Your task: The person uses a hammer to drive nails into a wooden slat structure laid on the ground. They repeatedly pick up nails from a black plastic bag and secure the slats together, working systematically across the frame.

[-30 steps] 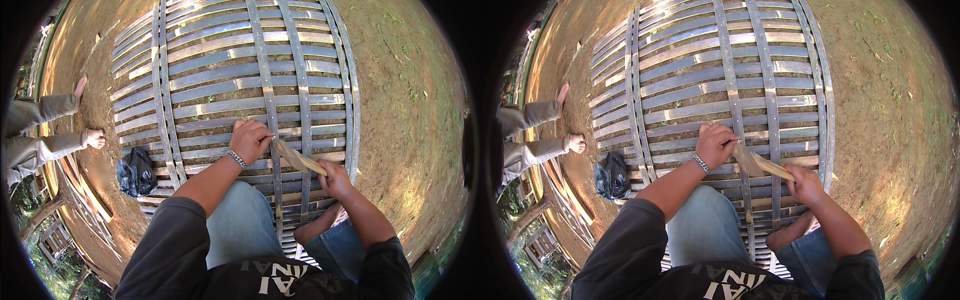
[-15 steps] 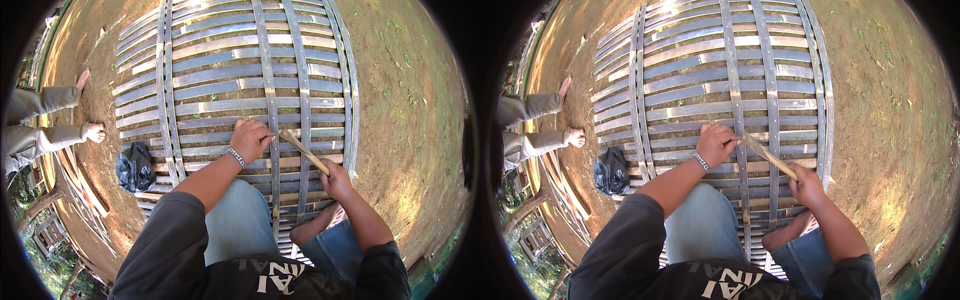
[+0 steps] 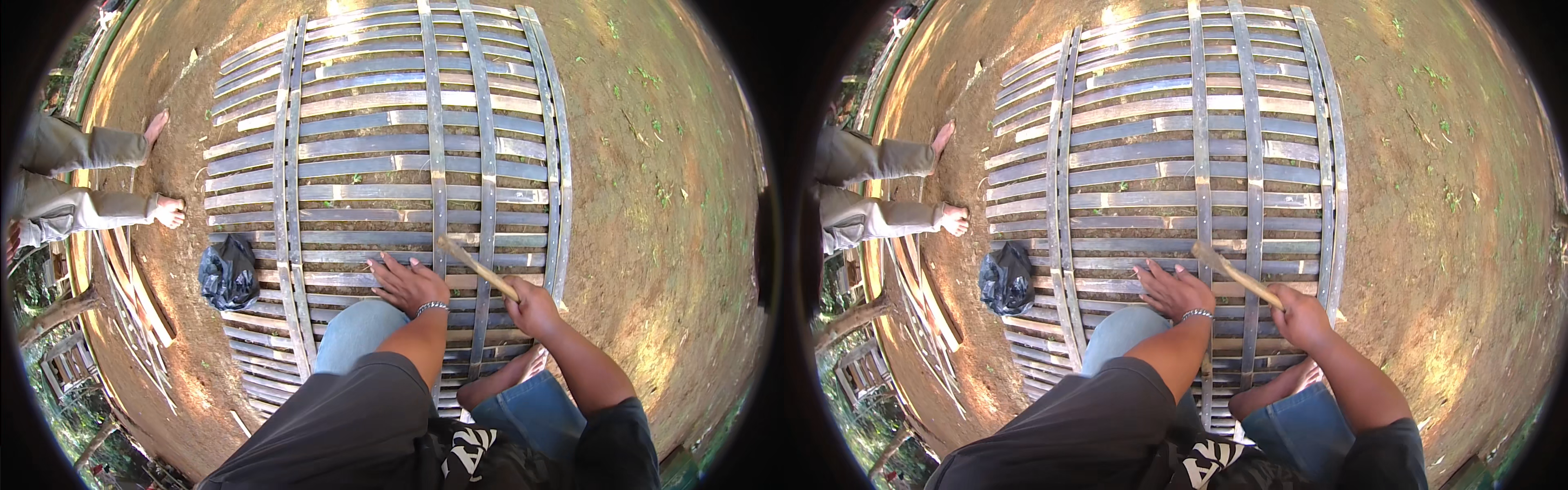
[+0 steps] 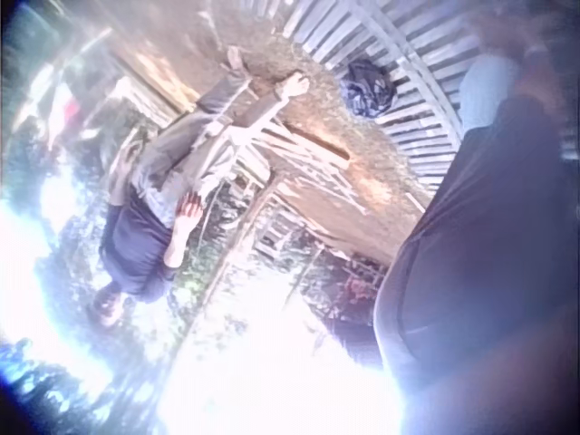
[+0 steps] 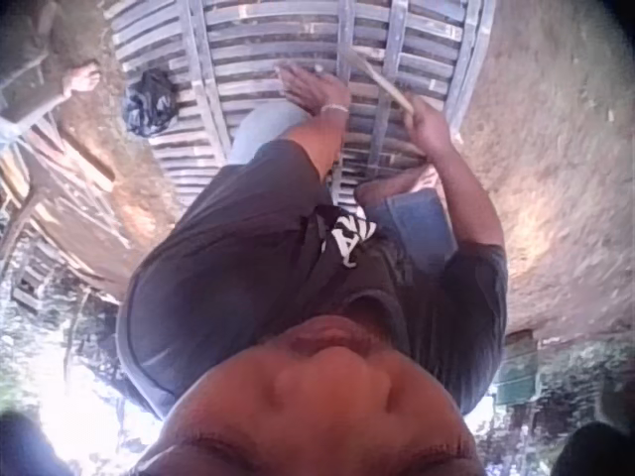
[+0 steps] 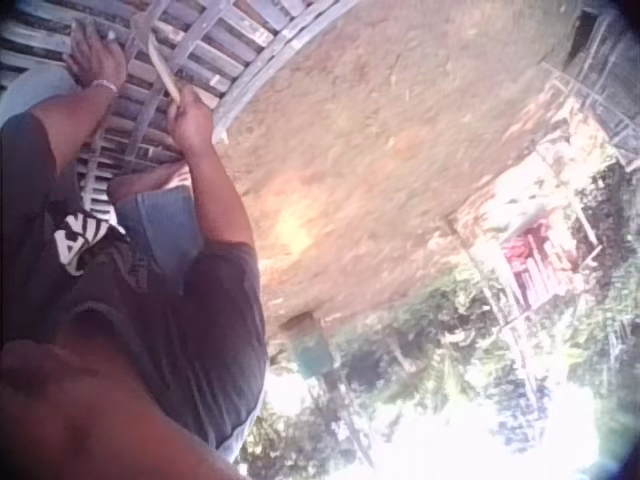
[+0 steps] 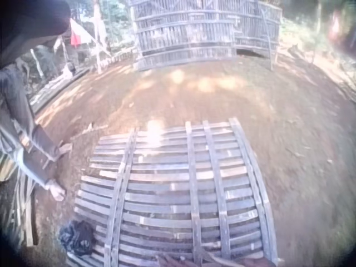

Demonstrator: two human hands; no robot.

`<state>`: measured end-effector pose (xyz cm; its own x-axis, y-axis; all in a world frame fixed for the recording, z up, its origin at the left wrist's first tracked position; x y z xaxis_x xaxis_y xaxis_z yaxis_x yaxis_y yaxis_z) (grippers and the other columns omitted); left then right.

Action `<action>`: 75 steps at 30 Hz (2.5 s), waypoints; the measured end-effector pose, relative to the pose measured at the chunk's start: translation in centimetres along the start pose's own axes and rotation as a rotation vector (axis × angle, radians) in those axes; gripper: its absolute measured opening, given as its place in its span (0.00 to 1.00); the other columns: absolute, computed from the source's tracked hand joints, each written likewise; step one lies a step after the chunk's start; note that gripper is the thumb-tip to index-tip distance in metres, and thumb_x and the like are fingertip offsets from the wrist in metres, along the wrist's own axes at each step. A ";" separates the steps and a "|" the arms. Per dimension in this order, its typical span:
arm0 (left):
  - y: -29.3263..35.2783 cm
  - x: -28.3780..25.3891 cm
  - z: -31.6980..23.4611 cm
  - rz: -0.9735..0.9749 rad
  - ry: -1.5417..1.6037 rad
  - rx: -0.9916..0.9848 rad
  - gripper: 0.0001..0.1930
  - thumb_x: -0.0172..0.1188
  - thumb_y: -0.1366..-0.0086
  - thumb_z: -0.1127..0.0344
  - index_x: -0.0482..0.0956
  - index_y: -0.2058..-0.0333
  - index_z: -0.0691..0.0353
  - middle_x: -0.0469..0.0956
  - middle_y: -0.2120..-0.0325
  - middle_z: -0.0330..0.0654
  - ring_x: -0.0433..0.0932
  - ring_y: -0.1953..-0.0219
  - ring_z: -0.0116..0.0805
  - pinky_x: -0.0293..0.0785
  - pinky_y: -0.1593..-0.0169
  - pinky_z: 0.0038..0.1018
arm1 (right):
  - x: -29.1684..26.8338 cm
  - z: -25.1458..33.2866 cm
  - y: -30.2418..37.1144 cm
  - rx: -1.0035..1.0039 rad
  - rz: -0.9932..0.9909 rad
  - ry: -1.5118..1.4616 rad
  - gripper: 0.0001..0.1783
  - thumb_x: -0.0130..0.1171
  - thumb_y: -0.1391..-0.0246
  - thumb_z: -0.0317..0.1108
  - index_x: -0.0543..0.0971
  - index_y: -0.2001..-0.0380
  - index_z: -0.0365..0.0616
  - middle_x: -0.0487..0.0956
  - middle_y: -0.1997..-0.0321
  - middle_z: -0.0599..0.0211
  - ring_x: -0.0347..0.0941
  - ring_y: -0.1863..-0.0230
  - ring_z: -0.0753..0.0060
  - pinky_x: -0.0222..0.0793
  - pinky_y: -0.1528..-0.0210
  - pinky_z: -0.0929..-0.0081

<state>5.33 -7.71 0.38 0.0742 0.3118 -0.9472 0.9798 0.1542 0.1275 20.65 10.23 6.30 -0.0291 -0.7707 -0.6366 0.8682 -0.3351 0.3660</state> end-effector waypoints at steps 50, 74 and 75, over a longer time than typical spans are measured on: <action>-2.2 -2.7 -1.4 -0.074 0.029 0.189 0.15 0.63 0.39 0.63 0.80 0.52 0.56 0.68 0.41 0.48 0.65 0.35 0.49 0.43 0.28 0.59 | -3.9 -3.5 3.0 0.279 -0.024 -0.145 0.16 0.58 0.41 0.31 0.76 0.49 0.44 0.80 0.72 0.46 0.81 0.69 0.41 0.75 0.66 0.57; -25.1 -21.1 27.1 -0.007 -0.052 0.205 0.11 0.58 0.34 0.69 0.81 0.57 0.69 0.84 0.65 0.59 0.84 0.61 0.54 0.77 0.55 0.42 | -4.3 -0.2 2.5 0.342 0.040 -0.040 0.20 0.60 0.43 0.35 0.75 0.47 0.43 0.81 0.64 0.41 0.80 0.59 0.39 0.75 0.55 0.53; -26.1 -19.6 26.7 -0.036 -0.161 0.303 0.17 0.63 0.35 0.62 0.80 0.55 0.71 0.83 0.64 0.62 0.81 0.59 0.63 0.76 0.52 0.44 | -4.9 0.0 2.5 0.371 0.044 -0.027 0.20 0.60 0.43 0.35 0.75 0.47 0.43 0.81 0.63 0.41 0.80 0.58 0.39 0.75 0.54 0.53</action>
<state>-16.71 -42.90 7.75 0.0436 0.1555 -0.9869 0.9912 -0.1306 0.0232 22.94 13.17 10.37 -0.0127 -0.8009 -0.5986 0.6304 -0.4711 0.6170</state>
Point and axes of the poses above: each hand's wrist, its own y-axis away from the middle knuckle, its own x-axis out of the palm, z = x × y, the point moved 5 cm from there along -y, towards the middle knuckle
